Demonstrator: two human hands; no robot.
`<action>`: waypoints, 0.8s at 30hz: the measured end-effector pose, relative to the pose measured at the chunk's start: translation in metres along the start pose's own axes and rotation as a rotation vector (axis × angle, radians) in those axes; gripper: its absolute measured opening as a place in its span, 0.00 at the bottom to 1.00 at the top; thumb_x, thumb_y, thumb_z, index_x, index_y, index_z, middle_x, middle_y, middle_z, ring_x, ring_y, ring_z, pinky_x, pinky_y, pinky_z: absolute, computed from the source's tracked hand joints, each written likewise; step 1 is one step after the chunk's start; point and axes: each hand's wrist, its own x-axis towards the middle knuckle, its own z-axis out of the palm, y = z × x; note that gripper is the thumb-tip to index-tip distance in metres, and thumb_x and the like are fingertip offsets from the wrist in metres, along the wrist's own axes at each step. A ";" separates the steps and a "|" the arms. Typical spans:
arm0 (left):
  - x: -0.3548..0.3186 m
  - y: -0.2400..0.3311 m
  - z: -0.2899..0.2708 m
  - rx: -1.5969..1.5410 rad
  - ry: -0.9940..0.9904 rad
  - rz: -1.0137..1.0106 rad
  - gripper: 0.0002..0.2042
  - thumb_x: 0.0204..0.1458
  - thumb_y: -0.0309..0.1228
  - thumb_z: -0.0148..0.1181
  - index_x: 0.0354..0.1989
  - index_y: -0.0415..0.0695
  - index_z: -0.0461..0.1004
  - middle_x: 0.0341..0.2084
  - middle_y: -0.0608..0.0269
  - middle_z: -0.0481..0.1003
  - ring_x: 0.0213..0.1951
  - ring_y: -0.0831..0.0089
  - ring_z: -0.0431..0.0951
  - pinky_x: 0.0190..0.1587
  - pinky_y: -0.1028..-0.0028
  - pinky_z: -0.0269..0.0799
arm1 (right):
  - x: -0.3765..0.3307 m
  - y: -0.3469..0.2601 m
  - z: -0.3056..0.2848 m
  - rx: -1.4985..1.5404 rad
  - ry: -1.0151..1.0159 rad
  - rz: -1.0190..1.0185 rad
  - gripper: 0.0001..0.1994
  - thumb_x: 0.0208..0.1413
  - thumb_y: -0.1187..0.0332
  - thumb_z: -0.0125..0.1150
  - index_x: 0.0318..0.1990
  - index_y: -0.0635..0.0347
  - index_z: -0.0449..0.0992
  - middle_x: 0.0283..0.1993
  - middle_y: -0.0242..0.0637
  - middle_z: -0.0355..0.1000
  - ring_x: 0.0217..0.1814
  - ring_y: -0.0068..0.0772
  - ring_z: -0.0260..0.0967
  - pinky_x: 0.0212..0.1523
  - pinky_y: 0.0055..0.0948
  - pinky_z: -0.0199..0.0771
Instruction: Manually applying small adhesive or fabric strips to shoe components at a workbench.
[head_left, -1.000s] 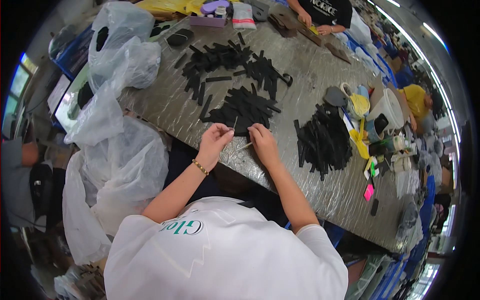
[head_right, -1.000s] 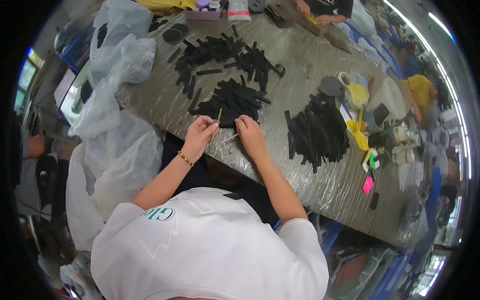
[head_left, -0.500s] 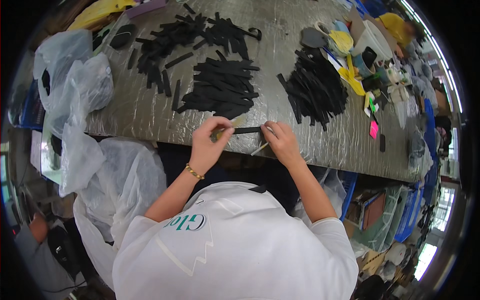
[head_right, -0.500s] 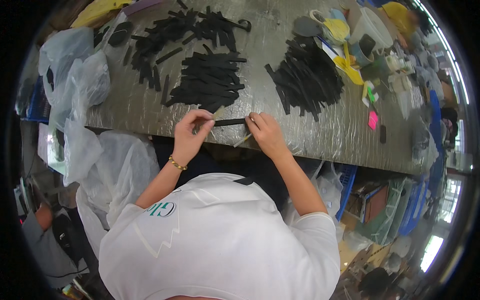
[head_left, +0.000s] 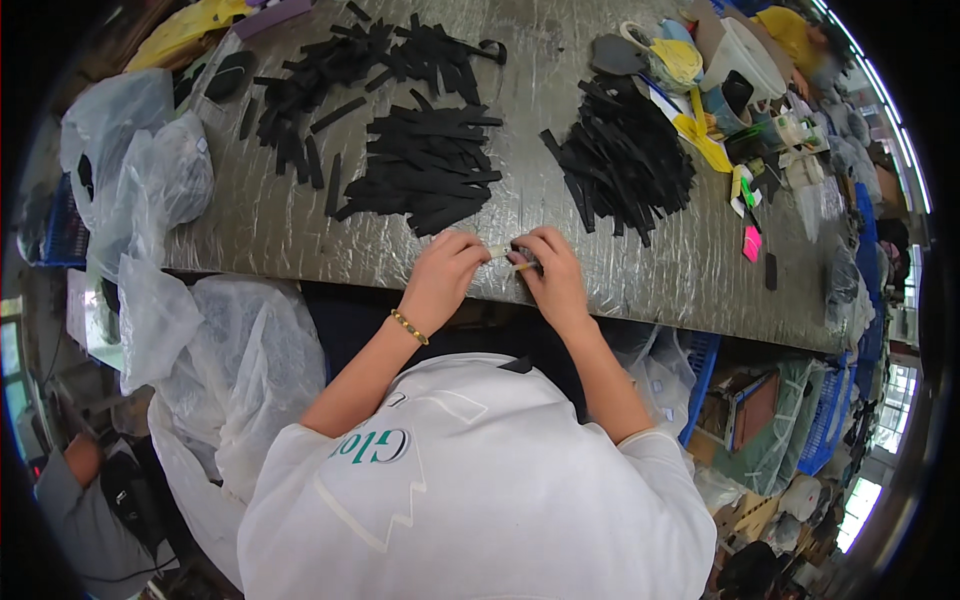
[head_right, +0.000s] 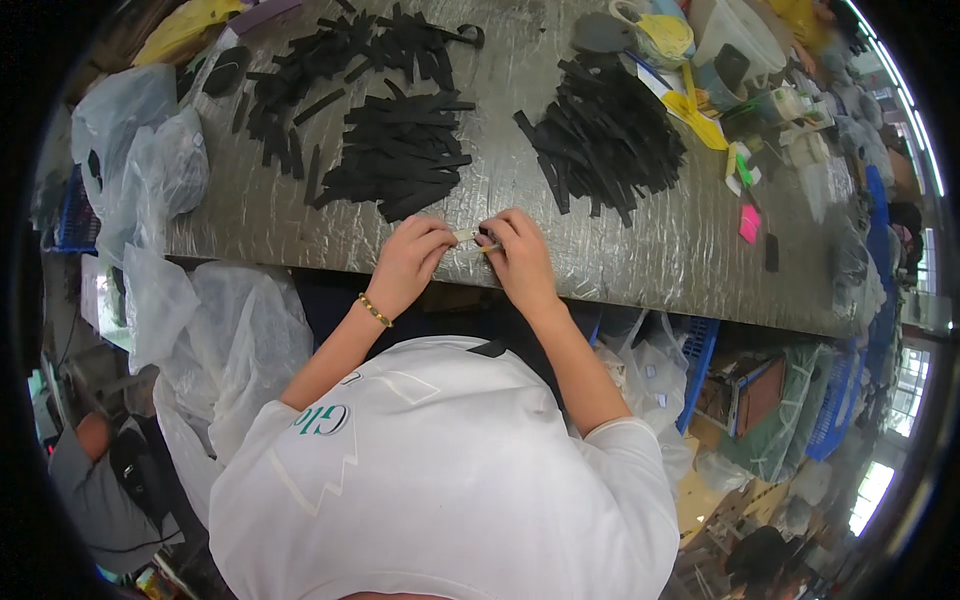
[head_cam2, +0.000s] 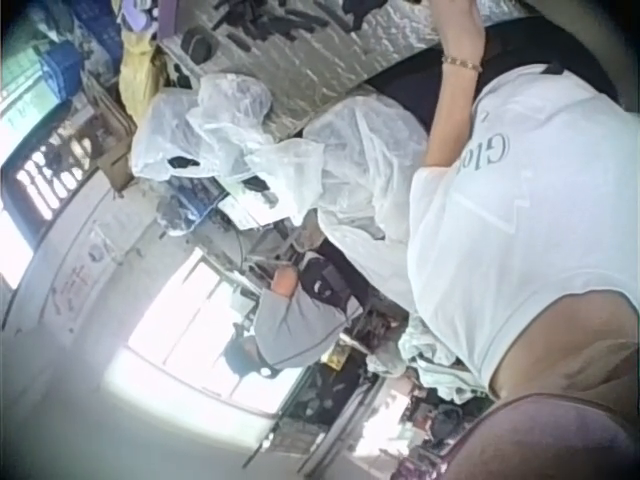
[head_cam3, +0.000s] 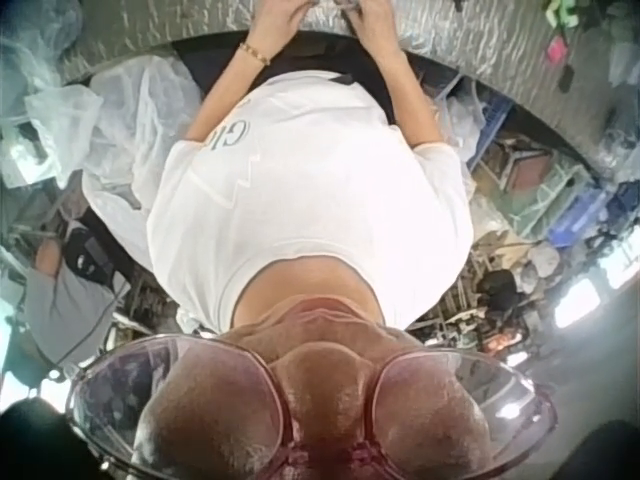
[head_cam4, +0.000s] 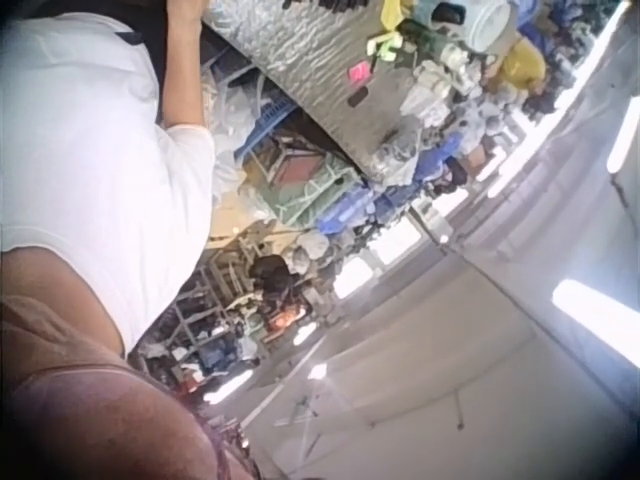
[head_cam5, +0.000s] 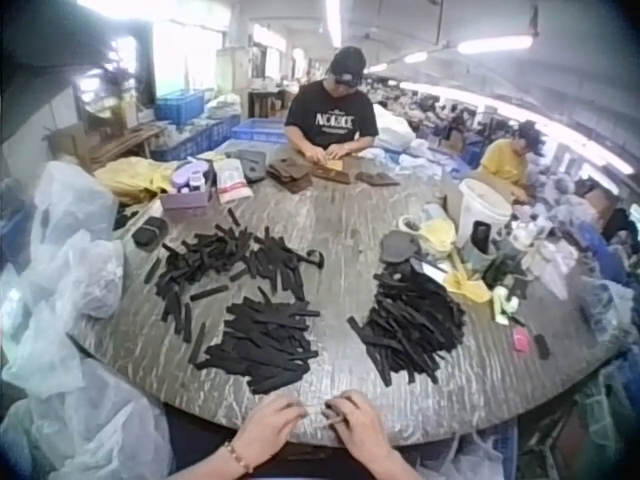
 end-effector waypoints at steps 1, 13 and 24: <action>-0.002 0.002 0.001 0.022 -0.006 -0.018 0.07 0.49 0.20 0.62 0.37 0.40 0.78 0.38 0.58 0.76 0.44 0.56 0.75 0.47 0.62 0.71 | -0.004 -0.004 0.003 0.014 0.047 0.101 0.12 0.52 0.71 0.69 0.42 0.63 0.76 0.39 0.44 0.69 0.41 0.49 0.70 0.43 0.41 0.70; 0.001 0.009 0.016 0.078 0.020 0.006 0.13 0.46 0.18 0.58 0.41 0.41 0.80 0.39 0.59 0.76 0.43 0.58 0.76 0.46 0.63 0.74 | -0.014 -0.012 0.014 0.099 0.171 0.310 0.08 0.54 0.73 0.67 0.39 0.64 0.76 0.36 0.44 0.69 0.35 0.47 0.69 0.36 0.40 0.69; 0.003 0.013 0.014 0.125 -0.006 0.016 0.15 0.44 0.18 0.56 0.42 0.41 0.80 0.39 0.61 0.75 0.43 0.61 0.75 0.47 0.65 0.74 | 0.006 0.000 -0.032 0.436 0.150 0.393 0.18 0.73 0.62 0.43 0.39 0.68 0.75 0.36 0.34 0.72 0.33 0.26 0.69 0.39 0.26 0.71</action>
